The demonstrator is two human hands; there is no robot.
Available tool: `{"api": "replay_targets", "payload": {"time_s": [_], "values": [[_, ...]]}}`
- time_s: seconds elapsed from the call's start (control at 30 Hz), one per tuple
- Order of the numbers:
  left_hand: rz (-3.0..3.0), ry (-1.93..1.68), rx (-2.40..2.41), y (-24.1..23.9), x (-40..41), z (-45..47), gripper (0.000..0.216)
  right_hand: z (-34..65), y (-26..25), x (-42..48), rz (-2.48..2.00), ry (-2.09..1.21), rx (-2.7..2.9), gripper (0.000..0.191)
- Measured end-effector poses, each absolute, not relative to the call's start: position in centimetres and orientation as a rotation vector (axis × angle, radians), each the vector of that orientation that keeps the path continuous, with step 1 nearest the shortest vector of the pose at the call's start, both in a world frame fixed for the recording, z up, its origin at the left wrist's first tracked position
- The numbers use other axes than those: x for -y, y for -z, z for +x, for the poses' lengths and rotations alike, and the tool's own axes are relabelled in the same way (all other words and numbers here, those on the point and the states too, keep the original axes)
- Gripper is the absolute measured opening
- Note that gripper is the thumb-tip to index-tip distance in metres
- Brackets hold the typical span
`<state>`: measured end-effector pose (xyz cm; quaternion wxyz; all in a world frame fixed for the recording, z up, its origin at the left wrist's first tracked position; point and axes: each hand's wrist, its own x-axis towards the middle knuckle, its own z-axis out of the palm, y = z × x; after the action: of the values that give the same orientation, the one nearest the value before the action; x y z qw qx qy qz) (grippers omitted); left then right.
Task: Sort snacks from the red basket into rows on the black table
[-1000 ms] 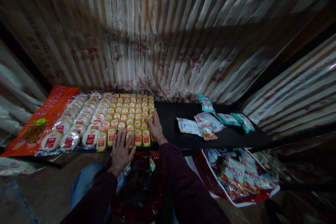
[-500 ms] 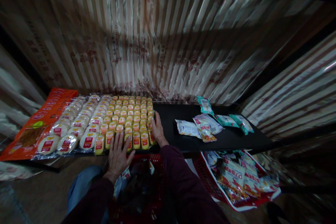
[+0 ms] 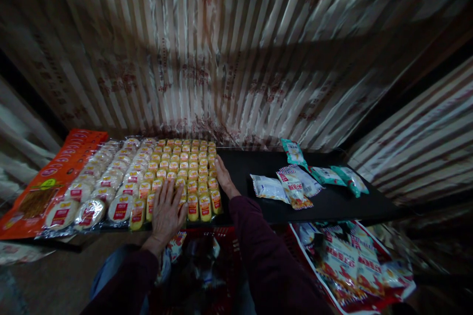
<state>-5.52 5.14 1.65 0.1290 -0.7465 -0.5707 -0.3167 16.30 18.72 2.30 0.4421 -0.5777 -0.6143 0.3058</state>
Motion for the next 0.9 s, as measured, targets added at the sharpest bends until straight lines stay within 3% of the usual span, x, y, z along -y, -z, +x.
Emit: {"api": "replay_targets", "payload": {"time_s": [0.4, 0.7, 0.8, 0.9], "values": [[-2.239, 0.922, 1.704, -1.9, -4.8, -5.7, 0.060, 16.3, -2.0, -17.8, -1.351, -0.850, 1.235, 0.068], [-2.324, 1.156, 1.599, -1.3, 1.1, -5.2, 0.037, 16.1, -2.6, -9.0, -1.240, -0.701, 0.840, 0.048], [-2.644, 1.027, 1.490, 0.8, 5.4, -4.6, 0.030, 15.5, -1.8, -4.2, -1.278, -0.641, 0.743, 0.043], [-2.903, 0.580, 1.645, 3.5, 8.5, -4.2, 0.030, 14.4, 0.2, 1.0, -1.375, -0.692, 0.831, 0.038]]}}
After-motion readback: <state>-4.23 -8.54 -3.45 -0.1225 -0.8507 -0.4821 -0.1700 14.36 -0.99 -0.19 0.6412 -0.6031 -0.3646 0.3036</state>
